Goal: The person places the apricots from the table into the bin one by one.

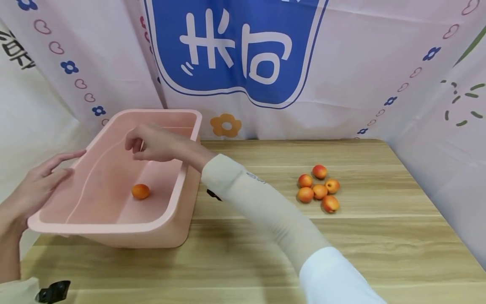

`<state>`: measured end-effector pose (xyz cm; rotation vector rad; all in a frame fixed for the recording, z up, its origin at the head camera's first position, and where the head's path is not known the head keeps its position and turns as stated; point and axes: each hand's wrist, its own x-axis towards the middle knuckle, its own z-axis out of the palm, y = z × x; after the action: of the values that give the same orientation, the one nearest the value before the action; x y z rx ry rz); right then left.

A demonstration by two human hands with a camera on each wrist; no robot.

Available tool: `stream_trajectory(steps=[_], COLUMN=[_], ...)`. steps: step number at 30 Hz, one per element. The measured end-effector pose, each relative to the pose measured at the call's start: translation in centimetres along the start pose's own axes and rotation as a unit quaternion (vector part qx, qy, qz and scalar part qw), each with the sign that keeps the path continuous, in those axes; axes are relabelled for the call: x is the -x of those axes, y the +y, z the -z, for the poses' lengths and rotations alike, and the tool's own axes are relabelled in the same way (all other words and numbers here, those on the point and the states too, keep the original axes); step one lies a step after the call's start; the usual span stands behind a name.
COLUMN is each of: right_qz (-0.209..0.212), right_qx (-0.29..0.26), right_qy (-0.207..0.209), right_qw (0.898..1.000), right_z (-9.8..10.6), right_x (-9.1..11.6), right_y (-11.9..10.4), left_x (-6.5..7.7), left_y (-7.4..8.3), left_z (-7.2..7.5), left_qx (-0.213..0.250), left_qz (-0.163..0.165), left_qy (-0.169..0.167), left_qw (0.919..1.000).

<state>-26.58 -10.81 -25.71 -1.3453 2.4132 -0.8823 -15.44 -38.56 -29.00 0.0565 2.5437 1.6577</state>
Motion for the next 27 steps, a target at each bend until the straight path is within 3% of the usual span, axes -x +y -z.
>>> stream_trajectory(steps=[4, 12, 20, 27], right_qz=[0.038, 0.058, 0.081, 0.099], right_qx=[0.021, 0.060, 0.031, 0.009], right_qy=[0.022, 0.074, 0.141, 0.230], right_qw=[0.999, 0.994, 0.986, 0.968], right_z=[0.8, 1.6, 1.4, 2.8], right_x=[1.9, 6.2, 10.4, 14.5], right_y=[0.0, 1.2, 3.0, 6.3], left_x=[0.0, -0.1, 0.0, 0.1], left_y=[-0.1, -0.2, -0.4, 0.1], left_z=[0.0, 0.2, 0.1, -0.2], left_qx=[-0.005, -0.018, -0.033, -0.030], left_qz=[-0.006, -0.014, -0.005, 0.006], left_qy=[0.004, 0.006, 0.005, 0.010], left_qw=[1.0000, 0.9997, 0.9994, 0.9995])
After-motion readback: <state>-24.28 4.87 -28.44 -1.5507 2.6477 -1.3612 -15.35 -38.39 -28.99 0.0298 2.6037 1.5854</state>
